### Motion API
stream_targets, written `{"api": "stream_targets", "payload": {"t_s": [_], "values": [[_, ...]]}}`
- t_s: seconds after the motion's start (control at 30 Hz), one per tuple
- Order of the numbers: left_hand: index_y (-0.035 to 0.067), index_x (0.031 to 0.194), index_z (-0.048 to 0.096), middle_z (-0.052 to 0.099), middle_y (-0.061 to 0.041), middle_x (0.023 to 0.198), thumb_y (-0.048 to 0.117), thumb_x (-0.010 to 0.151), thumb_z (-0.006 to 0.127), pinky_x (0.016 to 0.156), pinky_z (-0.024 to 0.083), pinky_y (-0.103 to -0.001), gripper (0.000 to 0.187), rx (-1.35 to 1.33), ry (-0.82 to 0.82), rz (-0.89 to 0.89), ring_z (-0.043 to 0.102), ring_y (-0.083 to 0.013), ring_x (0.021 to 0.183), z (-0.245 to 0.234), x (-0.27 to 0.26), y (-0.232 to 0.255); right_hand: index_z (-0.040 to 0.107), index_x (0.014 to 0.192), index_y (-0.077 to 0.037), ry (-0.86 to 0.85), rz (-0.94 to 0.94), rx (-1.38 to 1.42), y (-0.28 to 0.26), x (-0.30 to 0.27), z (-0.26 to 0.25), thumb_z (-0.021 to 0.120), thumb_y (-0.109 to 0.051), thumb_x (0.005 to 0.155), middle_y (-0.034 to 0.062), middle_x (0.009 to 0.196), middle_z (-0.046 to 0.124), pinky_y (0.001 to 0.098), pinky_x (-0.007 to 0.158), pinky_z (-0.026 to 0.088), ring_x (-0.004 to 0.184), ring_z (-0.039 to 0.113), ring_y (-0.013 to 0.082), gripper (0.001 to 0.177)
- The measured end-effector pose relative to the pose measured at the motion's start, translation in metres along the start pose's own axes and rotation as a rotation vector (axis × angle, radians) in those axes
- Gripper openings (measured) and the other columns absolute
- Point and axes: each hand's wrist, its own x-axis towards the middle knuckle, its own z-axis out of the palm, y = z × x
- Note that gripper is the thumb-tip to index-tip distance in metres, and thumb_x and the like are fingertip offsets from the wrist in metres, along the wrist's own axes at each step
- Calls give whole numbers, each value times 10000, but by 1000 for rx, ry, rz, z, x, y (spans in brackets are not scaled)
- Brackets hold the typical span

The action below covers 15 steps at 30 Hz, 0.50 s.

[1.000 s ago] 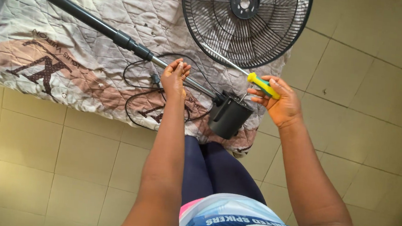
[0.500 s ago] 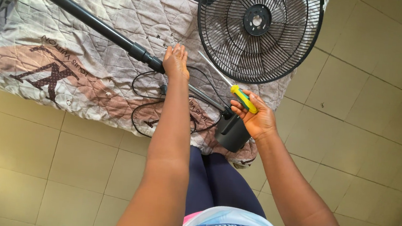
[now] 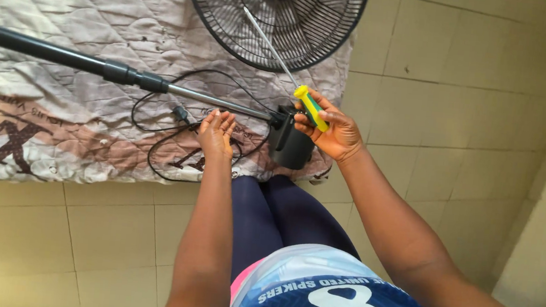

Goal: The person assembles a standing fan by attaching the front grille, motor housing, and stand pole. They use a screwdriver to secure components and connect the power cord to the base.

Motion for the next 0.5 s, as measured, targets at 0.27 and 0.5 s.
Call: {"api": "stream_targets", "payload": {"t_s": [0.27,0.5], "values": [[70,1144,592,688,-98,985,168,922,724,794,559,-439,276,262,9,-149,732,-289,881,-12,28,-67,517,1433,-23,124,-78,-345,-10,-15,-36,669,47,780,140,1161,644,444,969,560,1044,677,242,674],[57,1148,600,683,-130,1054,209,938,717,805,560,-452,284,238,27,-66,719,-315,938,2,33,-67,602,1369,-103,216,-126,-851,17,22,-84,623,147,720,68,1104,666,292,908,512,1037,640,170,696]]}}
